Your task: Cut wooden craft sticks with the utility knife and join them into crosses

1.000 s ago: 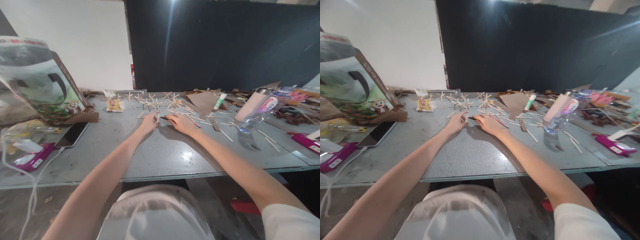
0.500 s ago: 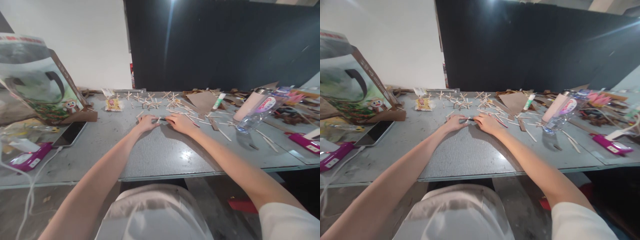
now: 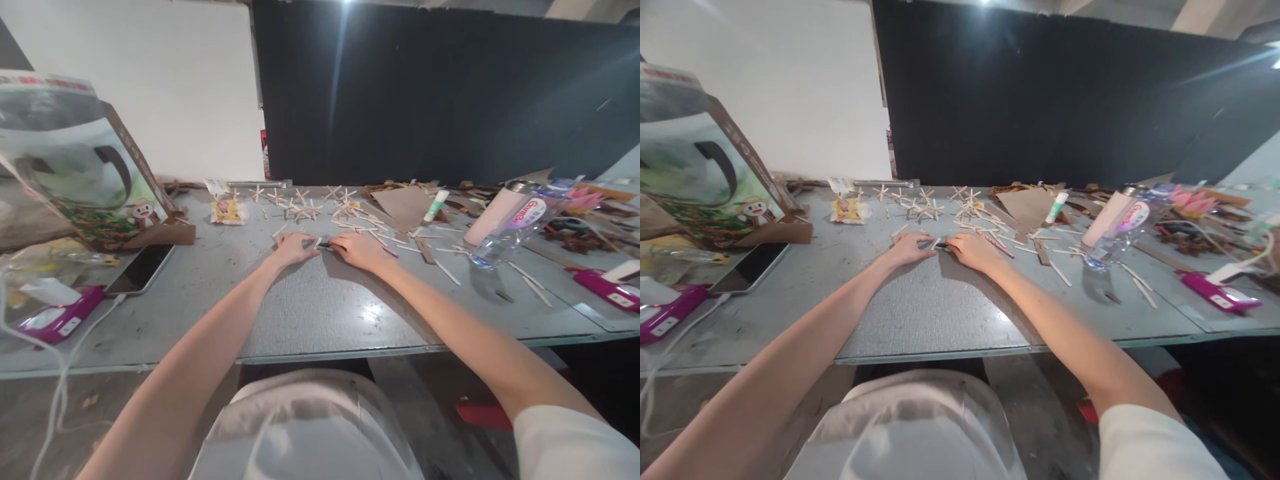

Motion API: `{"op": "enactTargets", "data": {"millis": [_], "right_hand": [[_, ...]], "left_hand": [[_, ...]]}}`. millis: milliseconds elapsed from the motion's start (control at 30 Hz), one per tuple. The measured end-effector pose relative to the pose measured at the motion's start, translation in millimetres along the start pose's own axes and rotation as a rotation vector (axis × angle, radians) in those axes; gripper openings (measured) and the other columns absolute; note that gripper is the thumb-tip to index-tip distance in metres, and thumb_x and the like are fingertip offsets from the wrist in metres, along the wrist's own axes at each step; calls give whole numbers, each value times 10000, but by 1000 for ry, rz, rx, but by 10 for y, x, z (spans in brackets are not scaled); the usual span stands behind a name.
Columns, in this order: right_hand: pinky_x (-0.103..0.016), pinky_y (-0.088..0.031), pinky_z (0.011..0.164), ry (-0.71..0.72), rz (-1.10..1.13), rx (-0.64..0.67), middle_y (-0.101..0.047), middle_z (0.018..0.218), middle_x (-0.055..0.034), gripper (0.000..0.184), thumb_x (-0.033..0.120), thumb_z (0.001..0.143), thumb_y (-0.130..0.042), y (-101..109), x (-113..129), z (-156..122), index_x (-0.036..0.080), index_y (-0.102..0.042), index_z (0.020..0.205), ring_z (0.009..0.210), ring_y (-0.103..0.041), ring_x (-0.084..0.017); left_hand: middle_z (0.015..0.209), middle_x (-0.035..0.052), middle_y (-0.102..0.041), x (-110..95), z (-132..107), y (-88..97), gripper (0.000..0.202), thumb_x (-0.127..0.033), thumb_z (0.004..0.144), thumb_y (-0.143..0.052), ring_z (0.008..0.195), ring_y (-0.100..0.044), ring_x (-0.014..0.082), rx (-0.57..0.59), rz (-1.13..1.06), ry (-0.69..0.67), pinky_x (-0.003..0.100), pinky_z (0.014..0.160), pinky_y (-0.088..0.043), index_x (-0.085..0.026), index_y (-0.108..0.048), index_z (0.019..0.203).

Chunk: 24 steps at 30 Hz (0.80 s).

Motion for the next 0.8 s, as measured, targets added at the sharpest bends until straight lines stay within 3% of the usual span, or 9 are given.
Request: {"op": "enactTargets", "data": {"millis": [333, 600, 800], "right_hand": [[-283, -429, 774, 28, -11, 22, -725, 952, -85, 320, 243, 1067, -456, -16, 26, 11, 204, -757, 1170, 955, -659, -210], [-288, -430, 732, -14, -58, 111, -731, 998, -103, 315, 252, 1072, -439, 36, 111, 16, 195, -731, 1174, 890, -685, -220], [-310, -467, 751, -22, -100, 153, -762, 1086, -130, 314, 282, 1075, -440, 60, 155, 52, 194, -722, 1181, 945, -723, -253]], "left_hand": [[1543, 124, -564, 35, -11, -13, 401, -441, 749, -863, 1484, -380, 422, -5, 49, 39, 591, 1227, -223, -248, -811, 1096], [1536, 114, -574, 23, 10, -30, 405, -416, 771, -852, 1479, -402, 412, 28, 20, -31, 602, 1218, -234, -302, -805, 1157], [1501, 139, -604, 43, 31, -38, 325, -402, 762, -854, 1492, -401, 404, 53, 10, 3, 600, 1222, -215, -295, -829, 1068]]}}
Point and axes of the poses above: each hand's wrist, its own z-axis towards the middle knuckle, its own y-axis out of the back of the hand, x = y × z, the point moved 8 cm from there along z, towards the middle knuckle
